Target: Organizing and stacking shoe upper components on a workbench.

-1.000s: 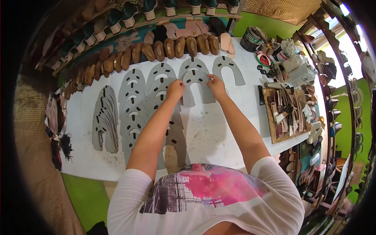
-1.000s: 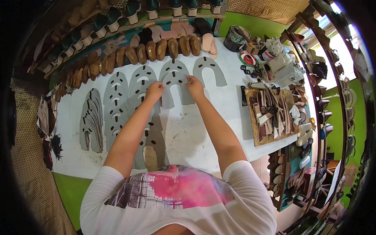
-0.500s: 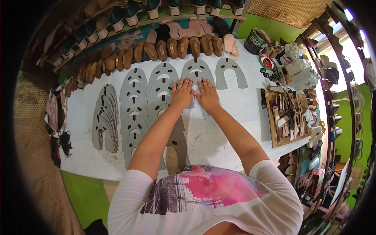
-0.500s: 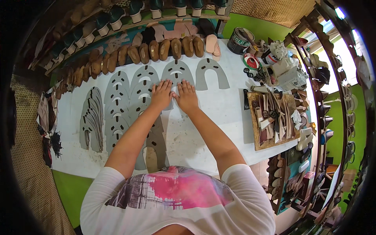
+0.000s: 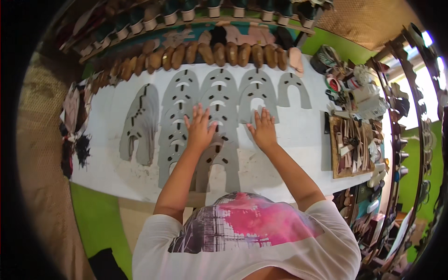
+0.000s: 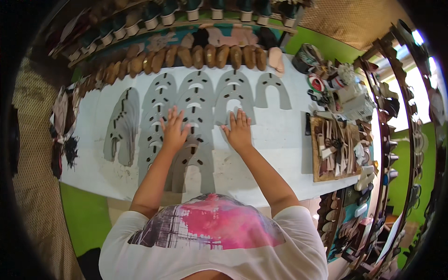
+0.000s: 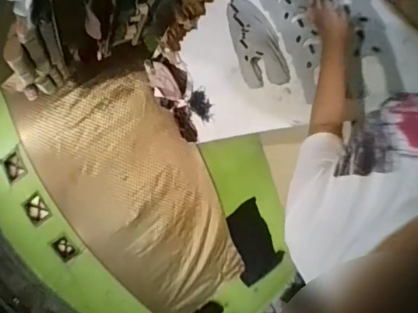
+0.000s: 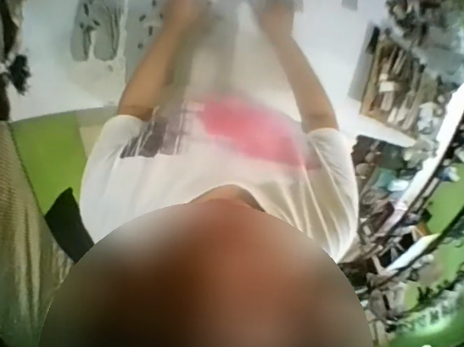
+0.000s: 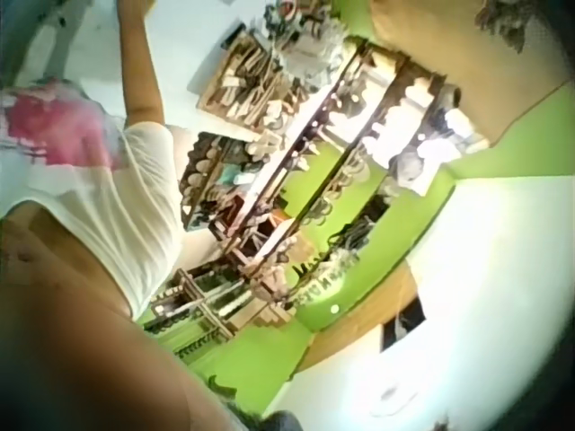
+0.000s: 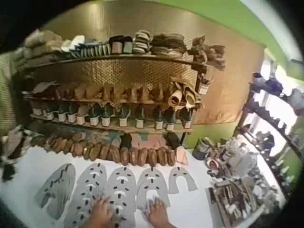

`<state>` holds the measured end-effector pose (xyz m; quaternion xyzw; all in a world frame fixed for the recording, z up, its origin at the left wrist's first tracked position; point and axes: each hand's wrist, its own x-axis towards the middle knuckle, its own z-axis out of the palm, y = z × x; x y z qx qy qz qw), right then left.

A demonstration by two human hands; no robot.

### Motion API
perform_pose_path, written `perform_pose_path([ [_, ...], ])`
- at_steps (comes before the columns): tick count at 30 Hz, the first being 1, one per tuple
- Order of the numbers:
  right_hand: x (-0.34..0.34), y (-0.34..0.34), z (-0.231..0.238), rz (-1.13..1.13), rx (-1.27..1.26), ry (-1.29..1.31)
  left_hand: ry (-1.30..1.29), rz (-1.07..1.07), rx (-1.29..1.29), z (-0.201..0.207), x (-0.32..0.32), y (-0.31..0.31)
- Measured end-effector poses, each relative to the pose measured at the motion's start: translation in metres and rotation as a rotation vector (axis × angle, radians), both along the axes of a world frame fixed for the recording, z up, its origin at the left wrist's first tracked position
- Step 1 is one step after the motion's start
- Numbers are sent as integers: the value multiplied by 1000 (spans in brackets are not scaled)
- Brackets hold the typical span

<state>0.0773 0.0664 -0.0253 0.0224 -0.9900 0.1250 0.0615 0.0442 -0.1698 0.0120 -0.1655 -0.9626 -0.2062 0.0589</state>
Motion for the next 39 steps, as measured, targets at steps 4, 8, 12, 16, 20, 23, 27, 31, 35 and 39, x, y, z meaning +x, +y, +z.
perform_pose_path([
  [4, 0, -40, 22, 20, -45, 69, -25, 279, 84, -3, 16, -85],
  [8, -6, -106, 45, 92, -128, 90, 5, 568, 26, 2, 20, -165],
  [12, -2, -185, 65, 226, -219, 49, -6, 730, 75, 12, 18, -225],
  [16, -1, -252, 61, 460, -382, 72, -35, 698, 40, 6, 15, -272],
  [20, -2, -308, 58, 482, -449, -120, 28, 544, 11, 10, 12, -289],
  [23, 2, -337, 48, 436, -443, -143, 10, 552, -4, 11, 10, -295],
  [27, 4, -356, 36, 261, -485, -115, -69, 596, -41, 17, 8, -303],
  [31, 7, -365, 32, 184, -505, -52, -34, 561, -13, 11, 6, -315],
  [35, 7, -372, 32, 97, -603, -68, -27, 512, 96, 10, 3, -322],
  [39, 1, -373, 25, -6, -688, -138, -74, 453, 185, 12, 1, -326],
])
